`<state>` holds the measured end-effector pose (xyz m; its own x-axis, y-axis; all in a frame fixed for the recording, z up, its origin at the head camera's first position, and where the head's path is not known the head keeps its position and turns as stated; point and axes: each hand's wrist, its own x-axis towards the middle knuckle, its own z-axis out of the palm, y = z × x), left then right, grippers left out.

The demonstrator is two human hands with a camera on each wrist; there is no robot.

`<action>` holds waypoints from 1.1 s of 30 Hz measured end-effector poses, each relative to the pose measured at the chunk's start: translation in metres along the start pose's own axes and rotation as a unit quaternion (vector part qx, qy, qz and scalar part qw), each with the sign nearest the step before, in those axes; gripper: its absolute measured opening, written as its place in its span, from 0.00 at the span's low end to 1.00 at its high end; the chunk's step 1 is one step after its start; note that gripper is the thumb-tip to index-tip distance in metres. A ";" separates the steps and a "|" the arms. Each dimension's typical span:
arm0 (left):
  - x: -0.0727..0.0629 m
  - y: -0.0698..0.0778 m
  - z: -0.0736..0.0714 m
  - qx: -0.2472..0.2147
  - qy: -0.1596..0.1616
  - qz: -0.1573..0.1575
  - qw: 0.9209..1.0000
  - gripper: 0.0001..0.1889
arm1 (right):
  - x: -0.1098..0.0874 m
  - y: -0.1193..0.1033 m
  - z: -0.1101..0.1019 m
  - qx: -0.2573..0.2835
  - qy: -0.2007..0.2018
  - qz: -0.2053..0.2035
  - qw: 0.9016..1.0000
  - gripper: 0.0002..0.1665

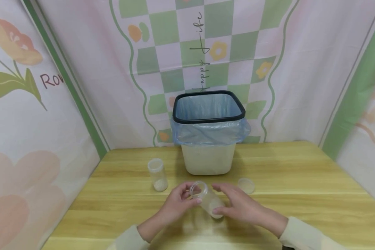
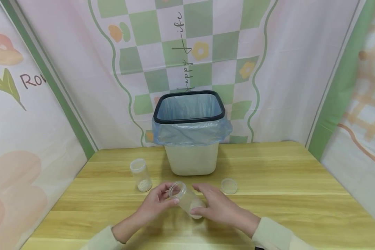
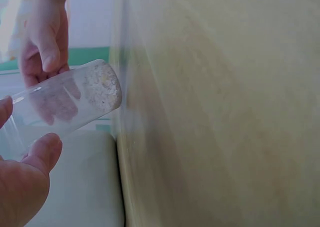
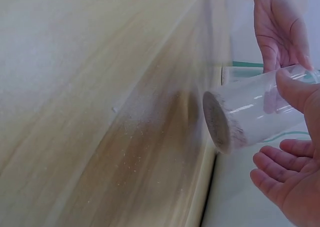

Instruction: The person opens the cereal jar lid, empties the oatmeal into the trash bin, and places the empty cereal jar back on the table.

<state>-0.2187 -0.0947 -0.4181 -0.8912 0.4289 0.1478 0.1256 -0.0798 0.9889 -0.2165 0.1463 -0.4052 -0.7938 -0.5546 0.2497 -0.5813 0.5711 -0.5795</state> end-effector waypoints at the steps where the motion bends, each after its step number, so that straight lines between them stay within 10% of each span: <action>1: 0.000 0.000 0.000 -0.001 0.001 0.000 1.000 0.24 | 0.001 0.001 0.001 0.001 0.001 -0.002 1.000 0.44; 33: -0.006 -0.010 0.001 -0.035 -0.003 0.007 0.999 0.25 | 0.008 0.001 0.017 0.017 -0.004 0.007 1.000 0.38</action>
<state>-0.2145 -0.0953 -0.4289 -0.8871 0.4325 0.1609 0.1062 -0.1481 0.9833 -0.2204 0.1319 -0.4167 -0.8000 -0.5520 0.2354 -0.5641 0.5578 -0.6088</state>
